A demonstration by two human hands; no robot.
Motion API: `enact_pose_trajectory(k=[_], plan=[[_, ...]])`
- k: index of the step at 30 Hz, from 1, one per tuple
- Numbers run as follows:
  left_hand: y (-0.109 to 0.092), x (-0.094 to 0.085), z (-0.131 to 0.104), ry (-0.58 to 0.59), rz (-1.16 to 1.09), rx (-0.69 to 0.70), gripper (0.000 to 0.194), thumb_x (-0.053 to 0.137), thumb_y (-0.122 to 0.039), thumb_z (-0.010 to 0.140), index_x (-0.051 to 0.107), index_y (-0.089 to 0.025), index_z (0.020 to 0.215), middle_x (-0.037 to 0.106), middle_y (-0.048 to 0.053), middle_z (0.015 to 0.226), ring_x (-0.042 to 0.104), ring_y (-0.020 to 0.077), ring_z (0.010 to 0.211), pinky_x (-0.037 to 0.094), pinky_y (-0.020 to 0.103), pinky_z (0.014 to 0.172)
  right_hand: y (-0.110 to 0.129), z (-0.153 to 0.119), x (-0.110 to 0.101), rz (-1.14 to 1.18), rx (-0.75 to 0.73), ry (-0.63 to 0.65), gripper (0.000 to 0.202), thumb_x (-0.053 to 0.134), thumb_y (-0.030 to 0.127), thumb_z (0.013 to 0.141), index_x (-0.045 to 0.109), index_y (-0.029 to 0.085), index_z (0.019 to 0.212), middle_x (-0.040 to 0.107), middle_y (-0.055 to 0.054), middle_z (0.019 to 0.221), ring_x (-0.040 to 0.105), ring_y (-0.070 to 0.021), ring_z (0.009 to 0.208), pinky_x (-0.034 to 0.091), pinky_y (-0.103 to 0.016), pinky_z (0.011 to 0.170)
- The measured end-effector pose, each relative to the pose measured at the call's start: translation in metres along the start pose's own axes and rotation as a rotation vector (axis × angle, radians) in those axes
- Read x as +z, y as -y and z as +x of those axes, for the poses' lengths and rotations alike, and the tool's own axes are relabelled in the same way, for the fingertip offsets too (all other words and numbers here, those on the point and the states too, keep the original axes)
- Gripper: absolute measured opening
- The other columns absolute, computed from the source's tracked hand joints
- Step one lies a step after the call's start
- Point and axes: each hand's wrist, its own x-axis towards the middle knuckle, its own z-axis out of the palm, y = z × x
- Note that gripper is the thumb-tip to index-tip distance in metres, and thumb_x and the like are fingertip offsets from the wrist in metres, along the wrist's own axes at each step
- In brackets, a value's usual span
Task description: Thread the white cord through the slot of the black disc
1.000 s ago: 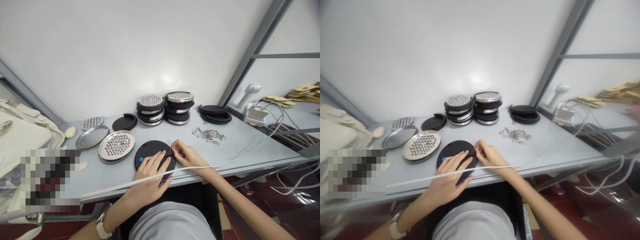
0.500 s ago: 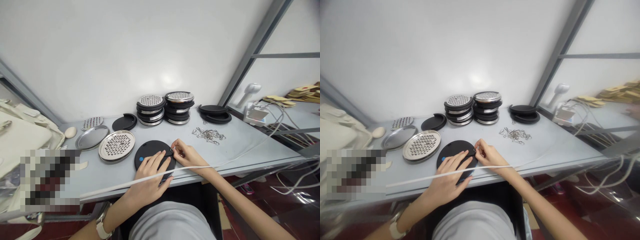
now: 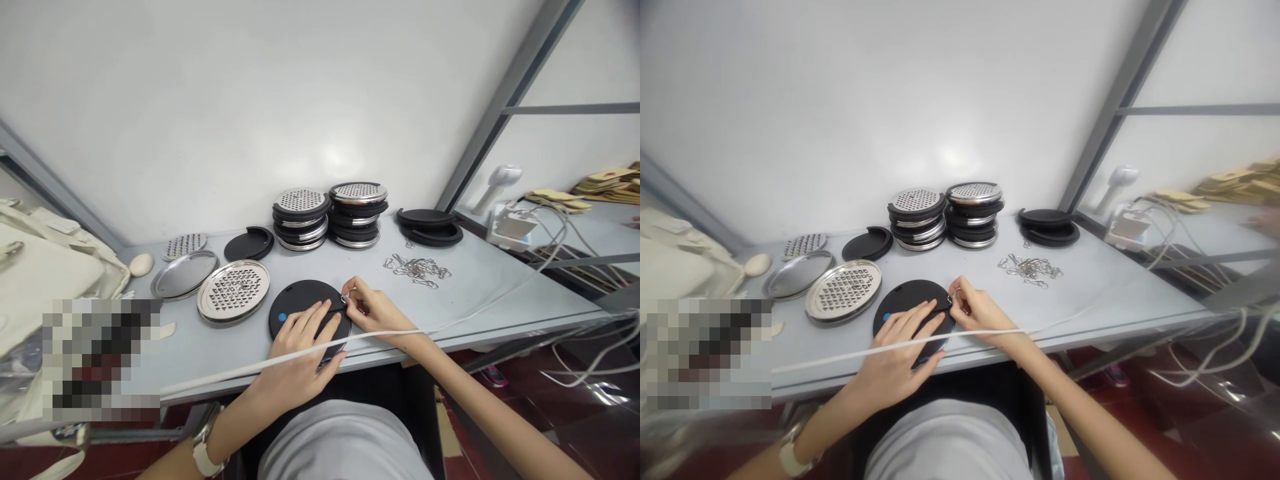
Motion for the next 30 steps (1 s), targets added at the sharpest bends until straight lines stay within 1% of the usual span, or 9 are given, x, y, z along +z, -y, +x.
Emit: enact_pose_trajectory(k=[6,12,20,30], plan=[[0.0003,-0.0011,0.0006,0.000,-0.002,0.002,0.047,0.045,-0.037,0.094,0.045,-0.015,0.135,0.038,0.013,0.145,0.039,0.0268,0.130,0.037,0.042,0.100,-0.0008,0.0002,0.0000,-0.008,-0.002,0.002,0.013,0.043,0.020,0.085,0.046,0.020,0.098,0.042,0.008,0.057,0.040,-0.0088,0.050,0.033,-0.020,0.051],[0.0001,-0.0018,0.0005,0.009,-0.006,-0.005,0.046,0.044,-0.037,0.094,0.046,-0.015,0.135,0.038,0.013,0.145,0.038,0.0268,0.130,0.037,0.042,0.100,0.0002,-0.0004,-0.0006,-0.011,-0.005,0.001,0.012,0.042,0.021,0.087,0.047,0.021,0.098,0.045,0.007,0.060,0.042,-0.0090,0.051,0.035,-0.020,0.053],[-0.0003,-0.0015,-0.0001,0.007,-0.012,-0.002,0.046,0.046,-0.036,0.094,0.046,-0.015,0.135,0.038,0.013,0.145,0.038,0.0269,0.130,0.037,0.042,0.100,0.0017,-0.0001,-0.0014,0.000,-0.006,-0.004,0.010,0.042,0.023,0.088,0.046,0.020,0.097,0.044,0.007,0.059,0.042,-0.0096,0.051,0.035,-0.021,0.052],[-0.0011,-0.0032,0.0017,-0.015,-0.013,0.001,0.045,0.047,-0.036,0.093,0.048,-0.015,0.134,0.041,0.014,0.143,0.042,0.0279,0.127,0.040,0.043,0.099,0.0003,0.0005,-0.0016,-0.020,0.008,-0.022,0.010,0.042,0.026,0.089,0.050,0.019,0.092,0.045,0.006,0.059,0.042,-0.0098,0.051,0.034,-0.022,0.052]])
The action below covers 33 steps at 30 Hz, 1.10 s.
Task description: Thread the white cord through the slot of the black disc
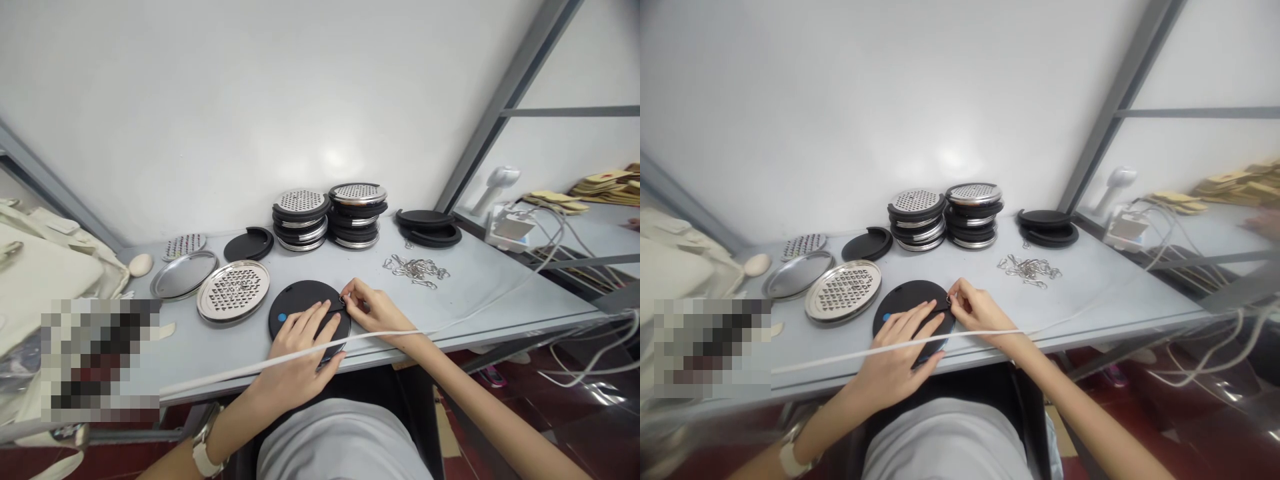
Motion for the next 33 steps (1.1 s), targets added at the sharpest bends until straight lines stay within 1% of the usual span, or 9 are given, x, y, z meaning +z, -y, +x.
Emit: enact_pose_trajectory(k=[4,12,23,28,33], plan=[[0.0003,0.0005,-0.0009,0.008,0.009,0.006,0.046,0.047,-0.036,0.093,0.047,-0.015,0.134,0.040,0.014,0.143,0.041,0.0277,0.128,0.039,0.043,0.100,-0.0008,0.0002,0.0004,0.008,-0.003,-0.015,0.010,0.044,0.026,0.088,0.049,0.019,0.092,0.046,0.006,0.059,0.042,-0.0097,0.051,0.035,-0.022,0.052],[-0.0001,0.0000,-0.0014,0.014,0.000,-0.001,0.046,0.048,-0.036,0.093,0.047,-0.015,0.134,0.040,0.014,0.144,0.040,0.0275,0.129,0.039,0.043,0.100,0.0011,0.0003,-0.0016,0.037,0.010,0.002,0.009,0.044,0.025,0.088,0.049,0.019,0.093,0.046,0.006,0.061,0.043,-0.0099,0.053,0.035,-0.022,0.054],[-0.0002,-0.0001,-0.0010,0.018,-0.003,0.000,0.046,0.047,-0.036,0.093,0.047,-0.016,0.135,0.039,0.013,0.144,0.041,0.0277,0.128,0.038,0.043,0.100,0.0001,0.0008,-0.0035,0.130,0.027,0.038,0.010,0.046,0.027,0.088,0.048,0.019,0.094,0.041,0.007,0.059,0.038,-0.0096,0.053,0.032,-0.021,0.052],[-0.0002,-0.0004,-0.0012,0.001,-0.002,-0.002,0.045,0.048,-0.035,0.093,0.048,-0.016,0.134,0.041,0.013,0.143,0.042,0.0280,0.127,0.040,0.043,0.100,-0.0005,0.0011,-0.0036,0.159,0.023,0.046,0.011,0.046,0.029,0.088,0.047,0.019,0.094,0.042,0.006,0.060,0.038,-0.0100,0.054,0.031,-0.022,0.053],[0.0008,0.0000,-0.0022,0.017,-0.009,-0.004,0.046,0.048,-0.035,0.093,0.046,-0.016,0.135,0.039,0.013,0.144,0.040,0.0278,0.129,0.038,0.043,0.101,0.0009,0.0010,-0.0040,0.147,0.031,0.051,0.009,0.045,0.028,0.089,0.046,0.020,0.092,0.043,0.006,0.060,0.039,-0.0102,0.054,0.032,-0.022,0.053]])
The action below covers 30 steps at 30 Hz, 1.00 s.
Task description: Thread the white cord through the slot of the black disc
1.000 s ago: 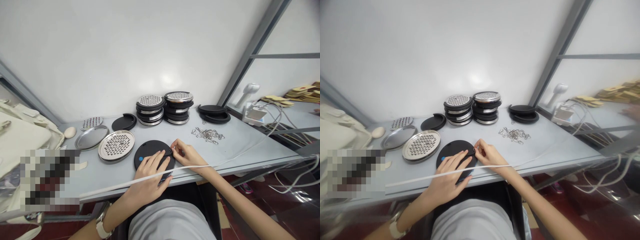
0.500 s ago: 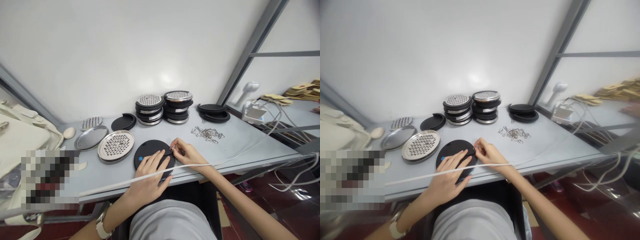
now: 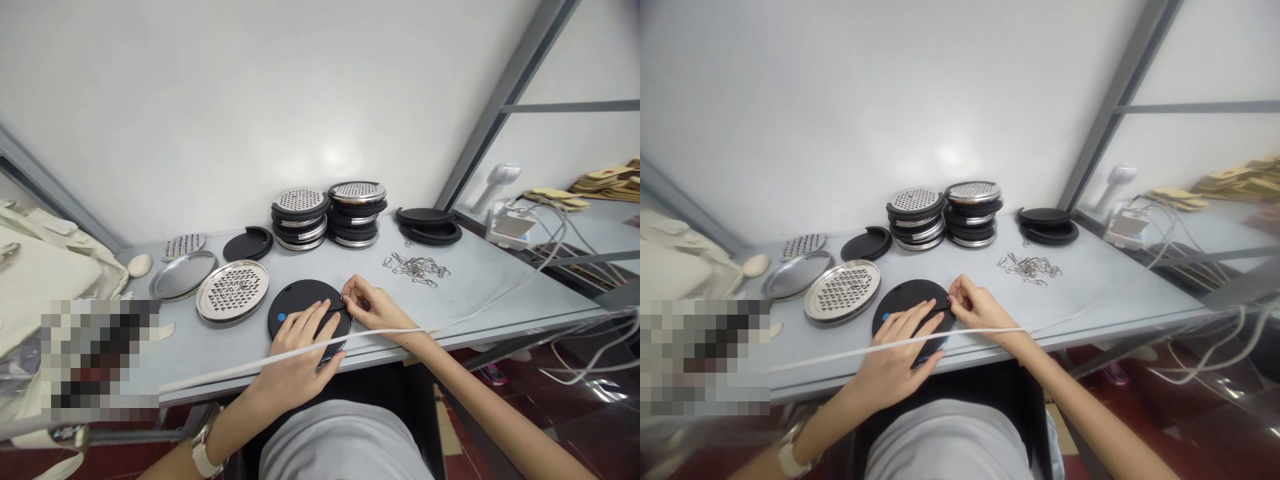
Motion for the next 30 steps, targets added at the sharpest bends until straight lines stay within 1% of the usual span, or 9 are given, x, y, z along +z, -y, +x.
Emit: enact_pose_trajectory(k=[11,30], plan=[[-0.0009,0.0007,0.0009,-0.010,0.002,-0.002,0.045,0.047,-0.036,0.093,0.047,-0.016,0.134,0.040,0.013,0.144,0.041,0.0278,0.128,0.039,0.043,0.100,-0.0003,-0.0008,0.0006,-0.050,-0.005,-0.005,0.009,0.043,0.026,0.089,0.047,0.020,0.093,0.043,0.007,0.057,0.038,-0.0099,0.051,0.031,-0.021,0.051],[-0.0005,0.0008,0.0012,0.008,0.001,-0.001,0.046,0.047,-0.035,0.093,0.046,-0.016,0.135,0.039,0.013,0.144,0.040,0.0276,0.129,0.037,0.043,0.101,0.0010,-0.0007,-0.0007,-0.022,-0.007,0.008,0.008,0.044,0.025,0.089,0.048,0.020,0.094,0.042,0.007,0.058,0.037,-0.0097,0.052,0.031,-0.021,0.052]])
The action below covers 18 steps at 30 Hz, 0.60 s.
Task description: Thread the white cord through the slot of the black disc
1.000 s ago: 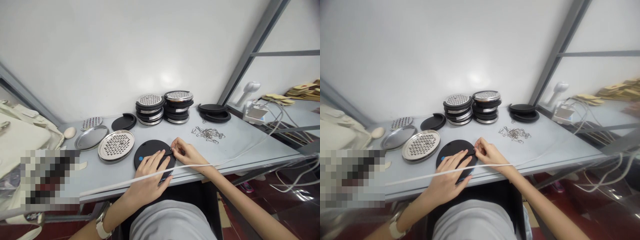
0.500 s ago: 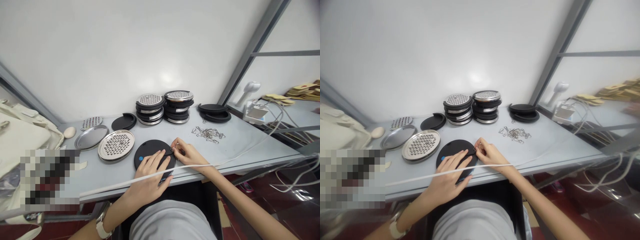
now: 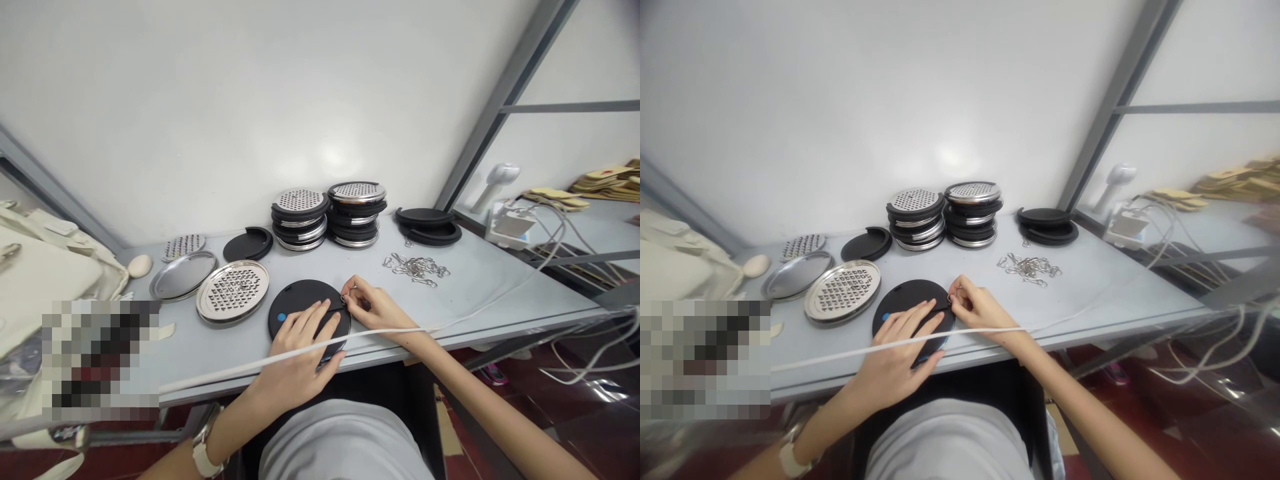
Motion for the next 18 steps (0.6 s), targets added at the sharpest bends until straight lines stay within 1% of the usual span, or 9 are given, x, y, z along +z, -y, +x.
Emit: enact_pose_trajectory(k=[6,18], plan=[[0.0009,0.0006,-0.0009,0.002,0.009,0.003,0.047,0.047,-0.036,0.093,0.045,-0.016,0.135,0.037,0.012,0.145,0.039,0.0272,0.129,0.037,0.043,0.101,-0.0022,0.0005,-0.0008,0.060,-0.004,-0.004,0.008,0.047,0.027,0.089,0.047,0.019,0.092,0.044,0.006,0.062,0.042,-0.0103,0.057,0.034,-0.022,0.055],[-0.0008,0.0007,-0.0016,-0.013,0.006,-0.017,0.045,0.046,-0.035,0.093,0.047,-0.017,0.134,0.039,0.011,0.144,0.040,0.0266,0.128,0.037,0.043,0.101,-0.0055,0.0019,0.0000,0.138,0.017,0.010,0.012,0.050,0.031,0.089,0.048,0.019,0.091,0.044,0.006,0.062,0.040,-0.0099,0.057,0.033,-0.023,0.055]])
